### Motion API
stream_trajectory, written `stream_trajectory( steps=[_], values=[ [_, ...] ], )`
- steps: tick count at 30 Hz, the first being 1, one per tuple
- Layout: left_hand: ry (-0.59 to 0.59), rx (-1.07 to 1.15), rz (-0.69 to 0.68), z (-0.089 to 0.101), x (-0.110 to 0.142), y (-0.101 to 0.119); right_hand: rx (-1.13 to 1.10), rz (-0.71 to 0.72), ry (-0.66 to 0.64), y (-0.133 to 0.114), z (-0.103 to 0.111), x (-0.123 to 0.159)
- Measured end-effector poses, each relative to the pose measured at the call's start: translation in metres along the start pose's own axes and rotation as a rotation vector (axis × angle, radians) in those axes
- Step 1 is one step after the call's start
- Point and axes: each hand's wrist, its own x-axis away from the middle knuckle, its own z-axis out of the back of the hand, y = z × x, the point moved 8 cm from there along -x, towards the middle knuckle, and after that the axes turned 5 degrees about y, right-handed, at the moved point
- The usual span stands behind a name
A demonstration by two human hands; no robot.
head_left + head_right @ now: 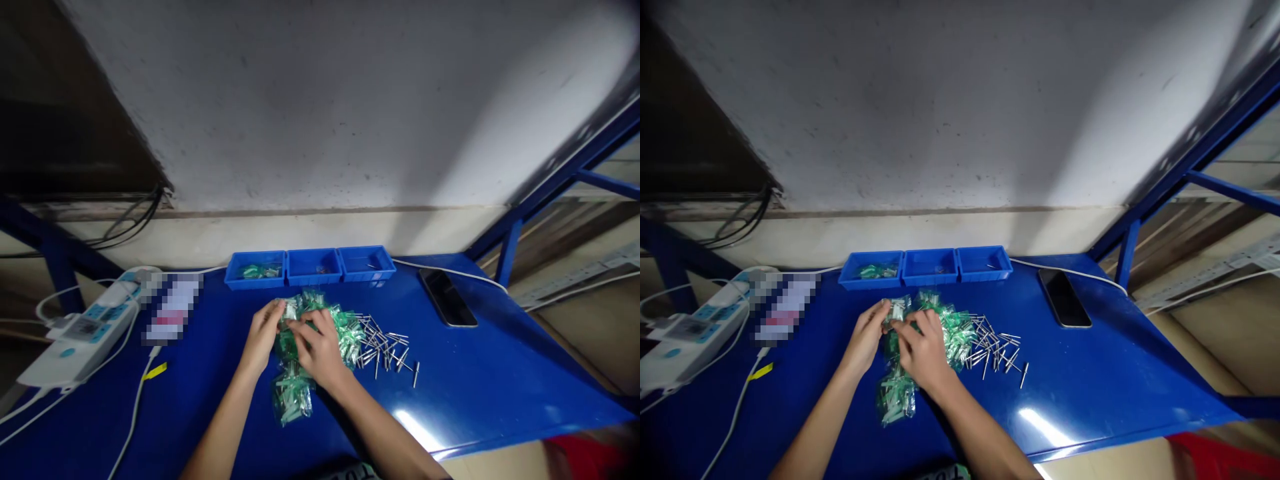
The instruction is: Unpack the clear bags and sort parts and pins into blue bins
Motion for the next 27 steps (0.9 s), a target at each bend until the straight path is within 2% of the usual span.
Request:
stream_trajectory(
  steps=[3, 6, 10, 13, 15, 17, 19, 23, 27],
  values=[
    [0.011, -0.024, -0.062, 0.005, -0.001, 0.008, -0.077, -0.071, -0.039, -0.001, -0.008, 0.001],
    [-0.058, -0.165, -0.194, 0.000, 0.000, 0.020, -0.211, -0.323, -0.031, 0.021, -0.008, -0.002],
    [-0.204, -0.477, -0.587, -0.021, 0.018, 0.045, -0.460, -0.664, -0.015, 0.050, -0.007, 0.001],
    [-0.199, -0.622, -0.832, -0.032, 0.036, 0.059, -0.564, -0.747, 0.037, 0.056, -0.001, 0.003],
    [-0.149, -0.614, -0.883, -0.033, 0.043, 0.064, -0.621, -0.768, 0.093, 0.059, 0.004, 0.003],
    [-0.064, -0.536, -0.848, -0.027, 0.043, 0.067, -0.658, -0.781, 0.150, 0.063, 0.009, 0.003],
    [-0.027, -0.427, -0.691, -0.020, 0.036, 0.061, -0.679, -0.785, 0.195, 0.067, 0.013, 0.002],
    [-0.138, -0.169, -0.227, -0.022, 0.022, 0.025, -0.736, -0.767, 0.209, 0.067, 0.012, 0.001],
    [-0.148, 0.008, 0.013, -0.024, 0.019, 0.004, -0.756, -0.714, 0.121, 0.058, 0.005, 0.001]
  ],
)
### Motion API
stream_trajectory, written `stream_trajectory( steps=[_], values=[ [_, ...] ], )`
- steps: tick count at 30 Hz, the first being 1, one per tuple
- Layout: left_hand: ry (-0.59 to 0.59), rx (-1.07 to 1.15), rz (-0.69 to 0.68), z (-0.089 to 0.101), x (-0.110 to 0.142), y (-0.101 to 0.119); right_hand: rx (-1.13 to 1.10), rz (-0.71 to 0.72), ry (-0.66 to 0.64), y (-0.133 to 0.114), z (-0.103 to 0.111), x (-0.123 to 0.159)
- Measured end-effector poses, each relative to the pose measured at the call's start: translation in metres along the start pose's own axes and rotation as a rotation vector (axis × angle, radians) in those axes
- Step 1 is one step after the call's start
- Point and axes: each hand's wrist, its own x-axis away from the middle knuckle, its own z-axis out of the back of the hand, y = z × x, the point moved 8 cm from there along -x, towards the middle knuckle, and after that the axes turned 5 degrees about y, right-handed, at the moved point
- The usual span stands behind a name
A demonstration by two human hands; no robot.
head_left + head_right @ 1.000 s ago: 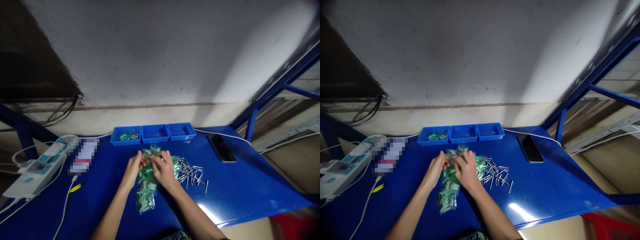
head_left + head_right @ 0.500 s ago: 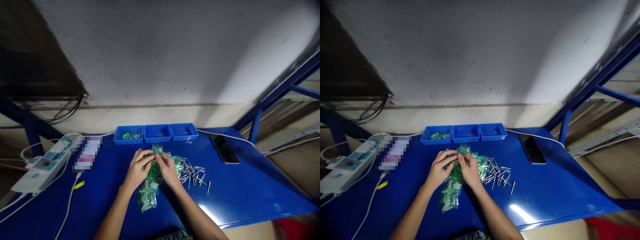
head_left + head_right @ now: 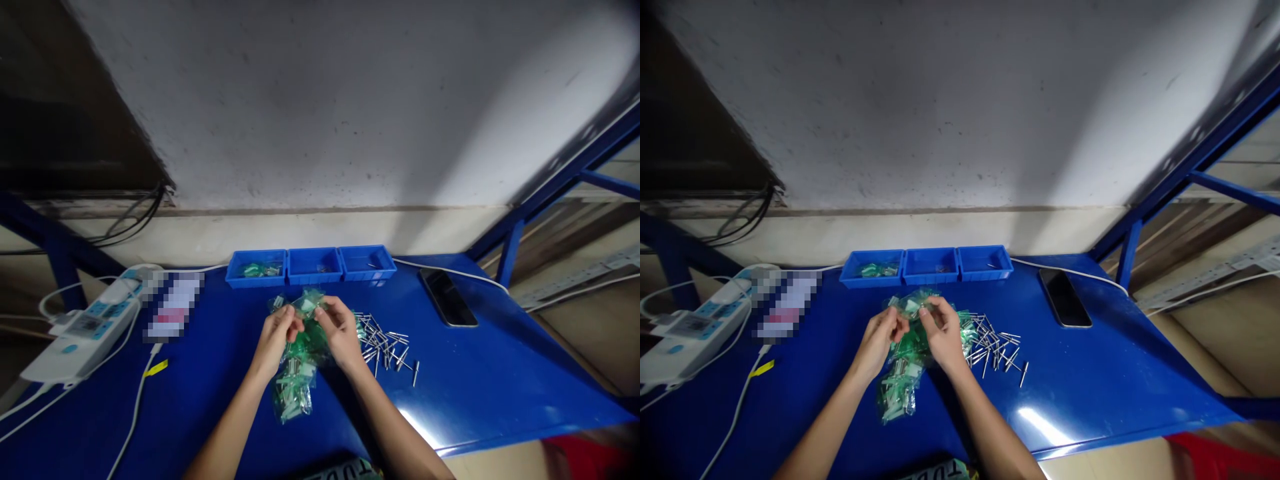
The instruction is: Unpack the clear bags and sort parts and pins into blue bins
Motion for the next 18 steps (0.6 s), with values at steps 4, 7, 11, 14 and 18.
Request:
stream_trajectory(
  steps=[4, 7, 11, 14, 18],
  values=[
    [-0.058, 0.147, 0.283, -0.006, 0.001, -0.019, 0.145, 0.185, -0.143, -0.019, -0.009, 0.005],
    [-0.052, 0.280, 0.340, -0.006, 0.000, -0.018, 0.232, 0.345, -0.203, -0.035, -0.011, 0.008],
    [-0.056, 0.318, 0.284, -0.006, -0.002, -0.016, 0.242, 0.381, -0.149, -0.037, -0.005, 0.005],
    [0.055, 0.198, 0.101, 0.005, -0.006, -0.009, 0.212, 0.265, 0.032, -0.025, 0.010, -0.002],
    [0.245, -0.121, -0.222, 0.022, -0.004, 0.015, 0.076, -0.179, 0.019, 0.008, 0.011, -0.008]
  ],
)
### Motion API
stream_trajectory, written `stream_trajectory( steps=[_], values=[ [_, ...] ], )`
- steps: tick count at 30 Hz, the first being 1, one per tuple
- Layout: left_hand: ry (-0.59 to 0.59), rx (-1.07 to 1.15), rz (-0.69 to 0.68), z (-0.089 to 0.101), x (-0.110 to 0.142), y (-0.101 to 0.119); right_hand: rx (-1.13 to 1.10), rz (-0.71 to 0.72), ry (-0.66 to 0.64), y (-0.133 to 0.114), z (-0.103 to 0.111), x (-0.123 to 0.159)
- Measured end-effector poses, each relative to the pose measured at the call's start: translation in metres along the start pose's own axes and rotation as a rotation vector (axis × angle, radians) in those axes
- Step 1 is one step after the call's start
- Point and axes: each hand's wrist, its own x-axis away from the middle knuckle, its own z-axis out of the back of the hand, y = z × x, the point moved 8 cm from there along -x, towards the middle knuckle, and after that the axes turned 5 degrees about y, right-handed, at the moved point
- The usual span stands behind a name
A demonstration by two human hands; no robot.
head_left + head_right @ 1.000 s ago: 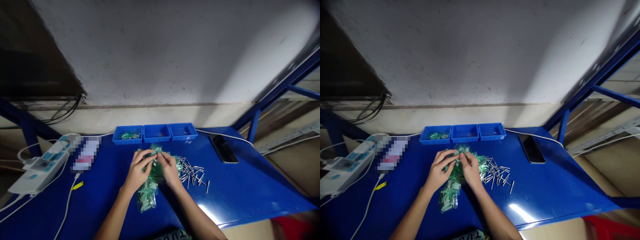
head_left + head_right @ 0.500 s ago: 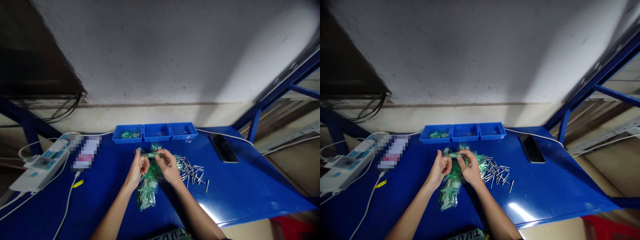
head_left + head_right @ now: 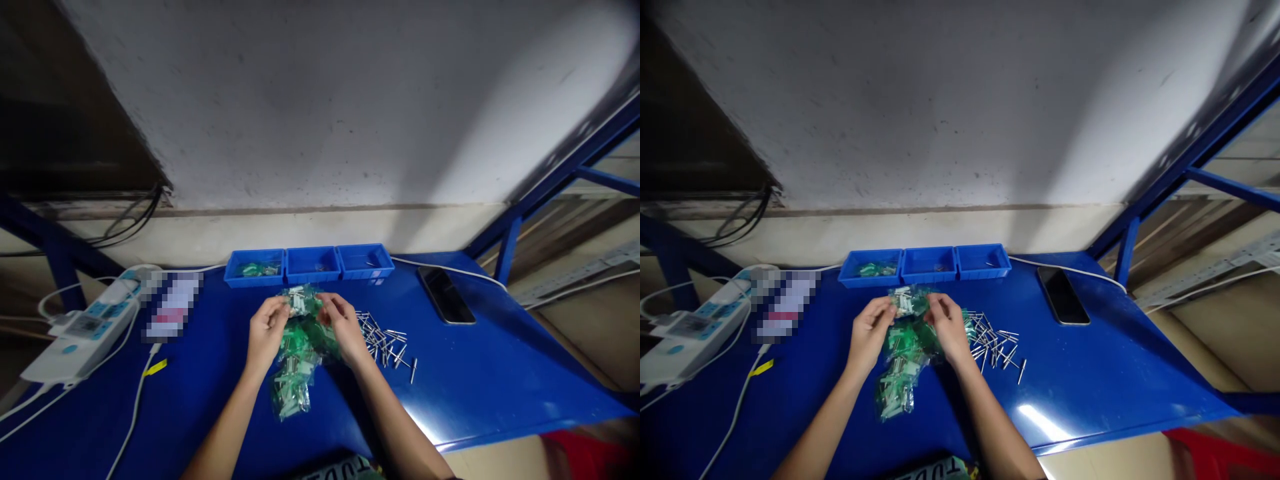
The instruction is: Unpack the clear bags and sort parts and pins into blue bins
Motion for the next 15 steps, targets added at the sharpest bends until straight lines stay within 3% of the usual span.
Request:
stream_trajectory(
  steps=[3, 5, 7, 11, 15],
  values=[
    [-0.029, -0.140, -0.286, -0.001, 0.003, 0.024, -0.149, -0.225, -0.142, 0.010, -0.013, 0.003],
    [-0.084, -0.204, -0.442, -0.007, 0.009, 0.035, -0.264, -0.265, -0.138, 0.008, -0.014, 0.004],
    [-0.115, -0.258, -0.509, -0.011, 0.012, 0.039, -0.303, -0.251, -0.126, 0.006, -0.015, 0.005],
    [-0.087, -0.233, -0.449, -0.010, 0.011, 0.032, -0.176, -0.142, -0.144, 0.001, -0.017, 0.006],
    [0.015, -0.064, -0.245, 0.001, 0.003, 0.015, -0.098, -0.007, 0.006, -0.004, 0.002, -0.001]
  ],
)
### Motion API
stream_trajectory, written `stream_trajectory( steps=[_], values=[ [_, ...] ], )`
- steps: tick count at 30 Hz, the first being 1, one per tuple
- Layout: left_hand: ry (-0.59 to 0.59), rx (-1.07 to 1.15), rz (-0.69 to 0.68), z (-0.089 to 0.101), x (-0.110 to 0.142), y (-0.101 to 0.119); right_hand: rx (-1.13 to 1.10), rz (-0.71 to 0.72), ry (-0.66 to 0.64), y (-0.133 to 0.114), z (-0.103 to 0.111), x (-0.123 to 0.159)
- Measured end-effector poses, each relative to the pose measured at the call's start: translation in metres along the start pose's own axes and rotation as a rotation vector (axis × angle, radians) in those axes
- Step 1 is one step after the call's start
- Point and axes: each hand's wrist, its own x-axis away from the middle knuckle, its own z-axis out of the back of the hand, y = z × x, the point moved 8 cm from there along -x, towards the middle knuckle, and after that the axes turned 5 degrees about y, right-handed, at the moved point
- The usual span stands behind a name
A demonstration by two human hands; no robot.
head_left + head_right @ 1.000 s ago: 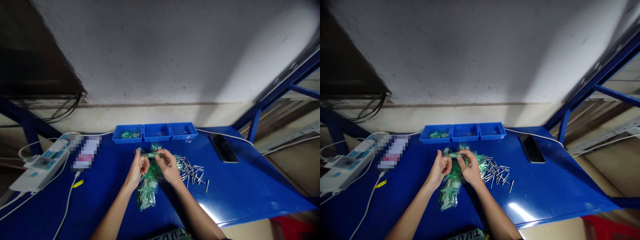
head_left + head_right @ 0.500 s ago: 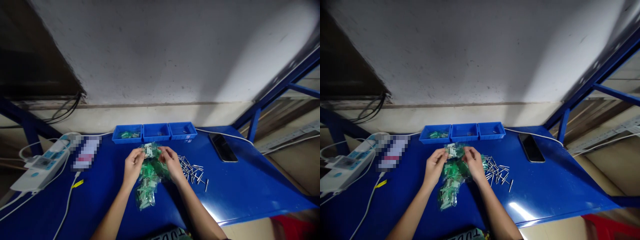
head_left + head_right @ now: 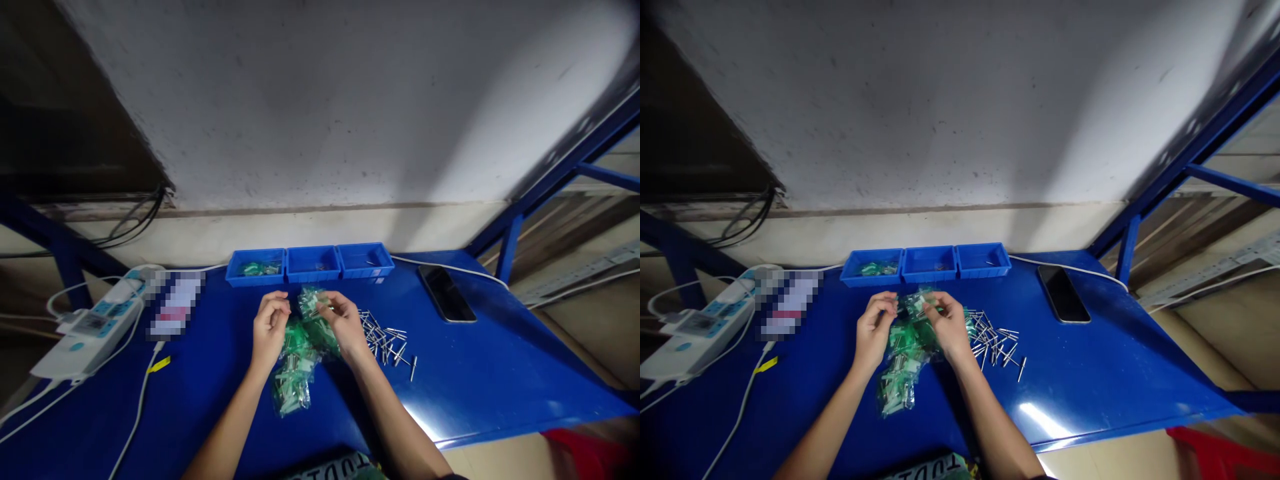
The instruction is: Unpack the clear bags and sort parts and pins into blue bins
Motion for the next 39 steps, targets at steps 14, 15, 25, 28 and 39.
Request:
stream_trajectory(
  steps=[14, 15, 25, 28, 39],
  values=[
    [-0.234, -0.169, -0.063, -0.027, 0.008, 0.001, 0.041, 0.159, 0.100, -0.011, 0.031, -0.015],
    [-0.234, -0.170, -0.040, -0.027, 0.008, -0.001, 0.043, 0.159, 0.104, -0.010, 0.032, -0.016],
    [-0.270, -0.045, 0.117, -0.021, 0.009, -0.007, 0.141, 0.236, 0.074, -0.009, 0.018, -0.007],
    [-0.351, 0.153, 0.335, -0.030, 0.014, -0.016, 0.163, 0.278, 0.067, -0.015, 0.012, 0.001],
    [-0.215, 0.485, 0.797, -0.021, 0.016, -0.045, 0.217, 0.356, -0.112, -0.025, -0.020, 0.024]
  ],
)
